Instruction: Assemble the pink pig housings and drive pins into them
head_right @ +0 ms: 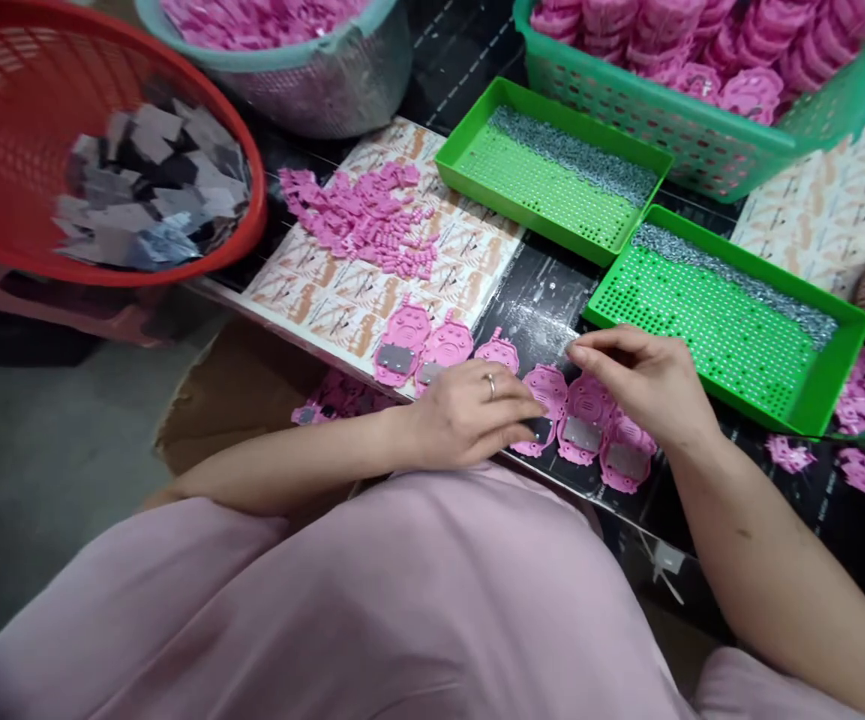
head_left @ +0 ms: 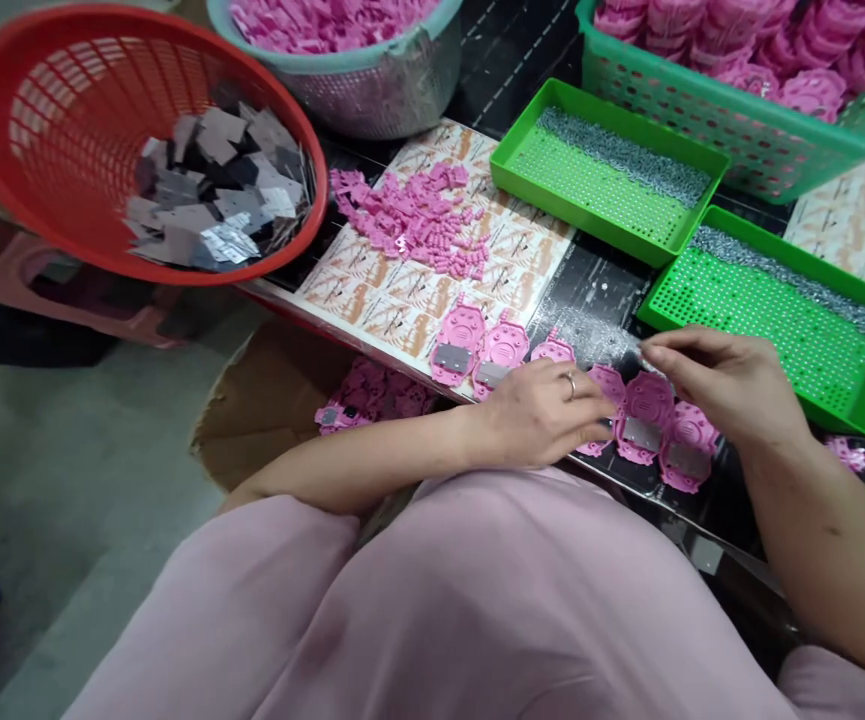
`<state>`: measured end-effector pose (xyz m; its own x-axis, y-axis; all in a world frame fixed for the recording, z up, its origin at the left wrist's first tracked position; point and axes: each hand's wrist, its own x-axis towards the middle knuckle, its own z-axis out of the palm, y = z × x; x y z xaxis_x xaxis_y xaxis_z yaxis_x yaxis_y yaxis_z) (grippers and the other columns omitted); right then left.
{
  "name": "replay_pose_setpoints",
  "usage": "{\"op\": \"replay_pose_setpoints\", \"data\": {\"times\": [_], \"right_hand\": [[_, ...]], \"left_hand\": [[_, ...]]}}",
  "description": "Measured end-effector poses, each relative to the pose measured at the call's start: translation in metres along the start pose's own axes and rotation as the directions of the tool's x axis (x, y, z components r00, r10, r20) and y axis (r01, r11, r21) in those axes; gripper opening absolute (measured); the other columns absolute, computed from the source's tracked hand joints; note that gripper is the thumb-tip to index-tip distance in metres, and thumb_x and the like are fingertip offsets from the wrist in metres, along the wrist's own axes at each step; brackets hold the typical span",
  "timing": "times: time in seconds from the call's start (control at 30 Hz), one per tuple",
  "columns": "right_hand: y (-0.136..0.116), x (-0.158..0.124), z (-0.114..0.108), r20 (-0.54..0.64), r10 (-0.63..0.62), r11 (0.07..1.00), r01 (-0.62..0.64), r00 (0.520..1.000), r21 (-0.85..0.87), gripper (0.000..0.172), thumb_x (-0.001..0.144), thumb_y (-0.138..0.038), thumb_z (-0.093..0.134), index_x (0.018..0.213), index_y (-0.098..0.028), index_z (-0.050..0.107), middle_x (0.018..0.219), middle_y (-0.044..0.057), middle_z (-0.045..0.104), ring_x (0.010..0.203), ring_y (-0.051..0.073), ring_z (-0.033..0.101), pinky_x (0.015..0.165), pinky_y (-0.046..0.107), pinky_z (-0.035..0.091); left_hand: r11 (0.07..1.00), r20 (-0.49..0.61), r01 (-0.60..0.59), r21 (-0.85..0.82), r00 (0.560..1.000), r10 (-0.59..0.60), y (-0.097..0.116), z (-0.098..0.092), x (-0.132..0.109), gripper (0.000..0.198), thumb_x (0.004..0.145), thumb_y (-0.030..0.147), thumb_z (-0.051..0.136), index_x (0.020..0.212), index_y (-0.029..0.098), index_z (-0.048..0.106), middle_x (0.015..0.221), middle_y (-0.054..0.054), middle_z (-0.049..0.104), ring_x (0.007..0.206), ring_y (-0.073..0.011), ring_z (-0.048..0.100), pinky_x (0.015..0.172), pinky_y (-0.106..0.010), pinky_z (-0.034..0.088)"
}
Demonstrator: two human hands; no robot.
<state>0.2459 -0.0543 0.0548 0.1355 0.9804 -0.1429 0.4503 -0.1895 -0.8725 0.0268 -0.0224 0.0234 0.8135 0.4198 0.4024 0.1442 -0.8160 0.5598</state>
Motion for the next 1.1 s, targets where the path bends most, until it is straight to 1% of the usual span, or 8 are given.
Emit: {"op": "replay_pose_setpoints", "data": {"times": [0.1,0.2,0.37,0.5,0.67,0.83,0.97,1.1], "right_hand": [[0.004,0.013,0.003,0.039,-0.004,0.984,0.011,0.999,-0.179,0.016,0.074,-0.038,0.073,0.080,-0.023,0.077,0.078,0.002,0.073,0.065,0.012,0.062,0.063,0.027,0.048],[0.003,0.021,0.012,0.132,-0.018,0.954,0.057,0.991,-0.295,0.017,0.076,-0.036,0.070,0.078,-0.021,0.077,0.071,0.002,0.073,0.056,0.010,0.057,0.056,0.026,0.043],[0.003,0.029,0.019,0.201,-0.033,0.899,0.117,0.979,-0.421,0.017,0.078,-0.036,0.069,0.077,-0.022,0.078,0.061,0.000,0.069,0.046,0.007,0.046,0.051,0.025,0.037],[0.006,0.031,0.022,0.220,-0.065,0.878,0.161,0.973,-0.451,0.015,0.080,-0.034,0.069,0.080,-0.021,0.077,0.073,0.001,0.072,0.055,0.009,0.053,0.056,0.025,0.040],[0.006,0.028,0.030,0.232,-0.158,0.792,0.264,0.960,-0.550,0.013,0.081,-0.029,0.067,0.078,-0.017,0.072,0.077,0.004,0.070,0.065,0.013,0.059,0.064,0.026,0.044],[0.004,0.025,0.034,0.202,-0.077,0.749,0.191,0.976,-0.635,0.015,0.081,-0.033,0.068,0.081,-0.019,0.066,0.058,-0.002,0.057,0.049,0.010,0.045,0.052,0.025,0.035],[-0.001,0.025,0.033,0.109,-0.037,0.746,0.100,0.993,-0.659,0.036,0.076,-0.038,0.074,0.103,-0.019,0.060,0.052,-0.007,0.049,0.044,0.010,0.040,0.050,0.026,0.031],[-0.005,0.020,0.016,0.016,-0.099,0.840,0.092,0.995,-0.535,0.035,0.074,-0.049,0.074,0.089,-0.020,0.061,0.059,-0.003,0.056,0.051,0.010,0.047,0.053,0.026,0.037]], "left_hand": [[0.948,0.091,-0.229,0.221,0.973,0.214,0.000,0.007,-0.006,0.030,0.094,0.038,0.058,0.111,0.015,0.068,0.113,-0.009,0.071,0.108,-0.0221,0.063,0.091,-0.038,0.048],[0.907,0.186,-0.297,0.298,0.950,0.250,-0.001,0.014,-0.007,0.038,0.092,0.040,0.060,0.118,0.012,0.064,0.122,-0.011,0.067,0.114,-0.0231,0.060,0.098,-0.042,0.044],[0.896,0.187,-0.296,0.331,0.951,0.246,-0.002,0.018,-0.007,0.035,0.092,0.037,0.061,0.117,0.012,0.065,0.119,-0.009,0.069,0.110,-0.0207,0.061,0.097,-0.040,0.044],[0.893,0.160,-0.297,0.338,0.953,0.256,-0.003,0.020,-0.008,0.035,0.092,0.038,0.061,0.115,0.012,0.066,0.116,-0.007,0.070,0.107,-0.0202,0.062,0.094,-0.039,0.045],[0.887,0.168,-0.302,0.351,0.952,0.257,-0.004,0.023,-0.009,0.035,0.094,0.039,0.058,0.115,0.013,0.067,0.117,-0.009,0.070,0.105,-0.0197,0.062,0.092,-0.037,0.044],[0.889,0.178,-0.301,0.345,0.951,0.253,-0.003,0.022,-0.008,0.035,0.093,0.038,0.060,0.115,0.012,0.067,0.117,-0.010,0.070,0.104,-0.0207,0.062,0.092,-0.037,0.044],[0.903,0.193,-0.288,0.317,0.952,0.236,-0.003,0.020,-0.008,0.035,0.092,0.037,0.061,0.116,0.012,0.066,0.118,-0.011,0.069,0.106,-0.0213,0.061,0.091,-0.038,0.043],[0.912,0.216,-0.269,0.311,0.954,0.208,-0.003,0.018,-0.008,0.034,0.092,0.037,0.060,0.117,0.015,0.066,0.120,-0.009,0.069,0.108,-0.0213,0.061,0.095,-0.040,0.042]]}}
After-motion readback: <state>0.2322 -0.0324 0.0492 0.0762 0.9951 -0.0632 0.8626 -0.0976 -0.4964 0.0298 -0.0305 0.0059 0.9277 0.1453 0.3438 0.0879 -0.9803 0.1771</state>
